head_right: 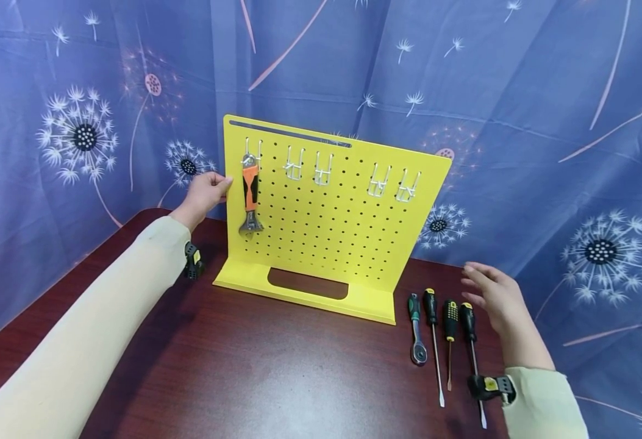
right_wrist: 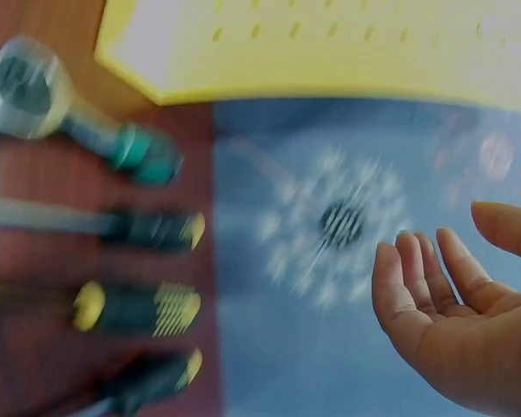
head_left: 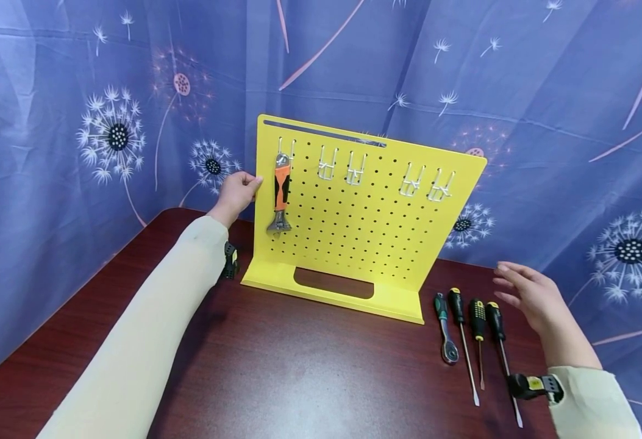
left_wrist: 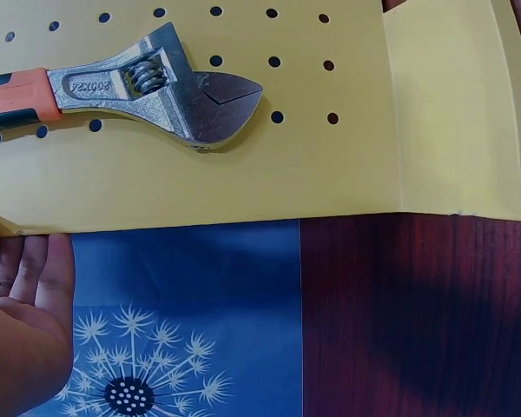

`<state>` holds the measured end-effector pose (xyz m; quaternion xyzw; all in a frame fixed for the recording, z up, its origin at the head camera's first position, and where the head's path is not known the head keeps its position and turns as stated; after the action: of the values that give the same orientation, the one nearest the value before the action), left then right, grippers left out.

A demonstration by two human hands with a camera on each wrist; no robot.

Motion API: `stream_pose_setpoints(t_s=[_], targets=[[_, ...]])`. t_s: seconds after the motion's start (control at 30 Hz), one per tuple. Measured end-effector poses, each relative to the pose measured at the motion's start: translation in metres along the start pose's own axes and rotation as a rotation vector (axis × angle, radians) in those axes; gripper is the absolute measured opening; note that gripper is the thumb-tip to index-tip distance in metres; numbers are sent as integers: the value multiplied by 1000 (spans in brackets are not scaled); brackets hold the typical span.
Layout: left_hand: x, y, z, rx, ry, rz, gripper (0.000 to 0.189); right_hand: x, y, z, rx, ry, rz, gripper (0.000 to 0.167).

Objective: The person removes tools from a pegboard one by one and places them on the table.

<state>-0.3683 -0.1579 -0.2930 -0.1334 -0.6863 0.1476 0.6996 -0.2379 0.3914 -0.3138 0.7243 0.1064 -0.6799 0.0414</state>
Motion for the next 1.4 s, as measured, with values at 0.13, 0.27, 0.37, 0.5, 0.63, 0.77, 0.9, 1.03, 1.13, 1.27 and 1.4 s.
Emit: stream_pose_setpoints(t_s=[0.13, 0.27, 0.37, 0.5, 0.63, 0.77, 0.9, 1.03, 1.13, 1.27, 1.4], targets=[[0, 0, 0, 2, 4, -5, 37, -17, 31, 9, 21, 15, -213, 9], [1, 0, 0, 2, 9, -12, 37, -28, 59, 20, -1, 60, -354, 45], [0, 0, -1, -2, 7, -13, 38, -34, 77, 28, -25, 60, -372, 62], [0, -1, 0, -4, 3, -23, 38, -37, 98, 38, -56, 32, -345, 62], [0, 0, 0, -6, 2, -31, 37, -38, 114, 47, -75, 25, -362, 62], [1, 0, 0, -15, 1, -32, 37, -41, 131, 57, -107, 12, -395, 61], [0, 0, 0, -12, -3, -34, 37, -44, 153, 70, -155, -16, -395, 59], [0, 0, 0, -9, 0, -20, 37, -46, 173, 83, -198, -53, -380, 58], [-1, -1, 0, -8, 9, -9, 37, -46, 188, 92, -234, -83, -359, 58], [-1, -1, 0, -7, 16, -3, 38, -47, 208, 104, -281, -107, -331, 60], [-1, -1, 0, -11, 16, -5, 37, -50, 226, 114, -320, -116, -298, 62]])
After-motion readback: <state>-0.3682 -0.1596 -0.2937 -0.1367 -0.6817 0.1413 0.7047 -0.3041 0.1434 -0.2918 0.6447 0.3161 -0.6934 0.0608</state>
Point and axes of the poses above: each hand's wrist, its own z-axis towards the middle knuckle, its own y-axis out of the palm, x = y × z, the point moved 1 cm from there along z, towards the middle knuckle, and after that the axes turned 10 degrees about -x, right-handed, at the moved point
